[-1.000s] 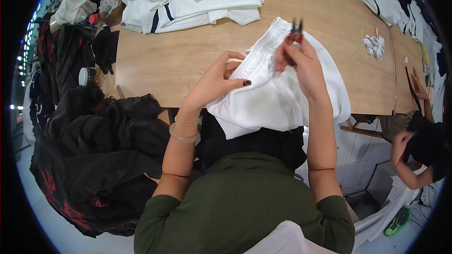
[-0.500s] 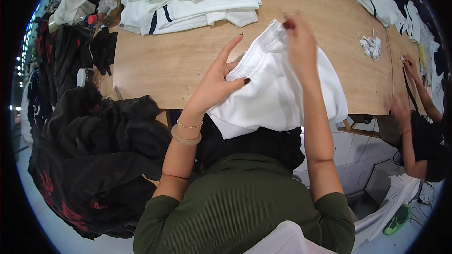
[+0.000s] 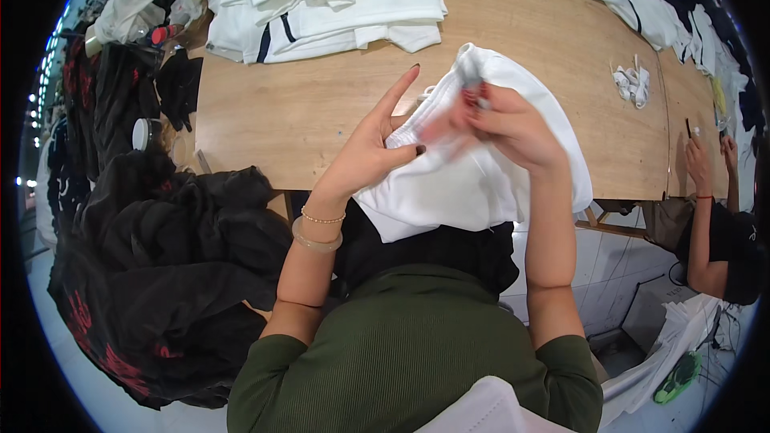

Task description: The recorder is using thread snips to trim excess threads from white trousers on a factory workbench.

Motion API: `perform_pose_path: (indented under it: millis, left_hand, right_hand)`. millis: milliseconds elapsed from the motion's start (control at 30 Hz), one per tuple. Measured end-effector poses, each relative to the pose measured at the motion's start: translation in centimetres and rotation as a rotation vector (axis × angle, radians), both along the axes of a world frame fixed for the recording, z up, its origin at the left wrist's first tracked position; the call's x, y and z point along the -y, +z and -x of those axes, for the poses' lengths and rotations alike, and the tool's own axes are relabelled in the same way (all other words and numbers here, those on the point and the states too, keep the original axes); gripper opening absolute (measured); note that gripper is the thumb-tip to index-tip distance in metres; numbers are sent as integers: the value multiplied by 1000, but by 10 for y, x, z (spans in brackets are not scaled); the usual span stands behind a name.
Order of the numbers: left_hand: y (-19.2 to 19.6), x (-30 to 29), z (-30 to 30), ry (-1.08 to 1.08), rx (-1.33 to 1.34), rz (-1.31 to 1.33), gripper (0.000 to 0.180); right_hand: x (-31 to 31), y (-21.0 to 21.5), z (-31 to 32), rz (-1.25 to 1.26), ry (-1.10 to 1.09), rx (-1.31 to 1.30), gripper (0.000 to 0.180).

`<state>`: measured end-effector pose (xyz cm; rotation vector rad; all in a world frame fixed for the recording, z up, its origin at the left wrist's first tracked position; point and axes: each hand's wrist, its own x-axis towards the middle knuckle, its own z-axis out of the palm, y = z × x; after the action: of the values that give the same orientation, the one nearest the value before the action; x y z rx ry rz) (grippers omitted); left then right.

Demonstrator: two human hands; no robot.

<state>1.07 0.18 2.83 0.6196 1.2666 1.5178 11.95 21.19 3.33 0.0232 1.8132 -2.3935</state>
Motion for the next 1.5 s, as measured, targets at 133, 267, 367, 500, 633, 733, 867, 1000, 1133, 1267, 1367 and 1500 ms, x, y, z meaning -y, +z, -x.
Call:
perform_pose_path:
  millis: [133,267,367,500,633,733,867,1000,1133,1267,1367,1500]
  left_hand:
    - [5,-5,-5,-7,-14,-27,92]
    - [10,-2,1,-106,5,-71,93]
    - [14,0,16,-197,33,-75,93]
    - [44,11,29,-265,-60,67,85]
    - [76,44,75,-405,-576,290,51]
    - [126,68,114,-264,-567,352,34]
    - [213,58,124,-343,-868,289,32]
    - [227,62,123,-254,-883,97,31]
    - [160,36,112,122,-1201,397,32]
    - [20,30,72,57,-2033,472,47]
    - [-50,55,35,-73,-1906,513,46]
    - [-27,16,-2,156,-1711,374,44]
  right_hand:
    - [-27,-14,27,-201,-708,13,16]
    - [-21,23,29,-295,-190,105,16]
    - [-32,16,44,-435,251,318,18]
    - [-59,49,42,-466,399,411,20]
    - [-111,130,15,-574,262,471,21]
    - [-133,179,-3,-799,105,401,26]
    - [-142,229,-29,-988,-138,-56,30]
    - [-191,231,-48,-1039,-216,-106,36]
    - [-133,156,-30,-1058,-335,-365,31]
    - [-60,39,-58,-1377,-506,-320,30]
    - [-36,-20,-79,-1278,-317,70,24]
    - [-3,-20,-61,-797,-489,242,18]
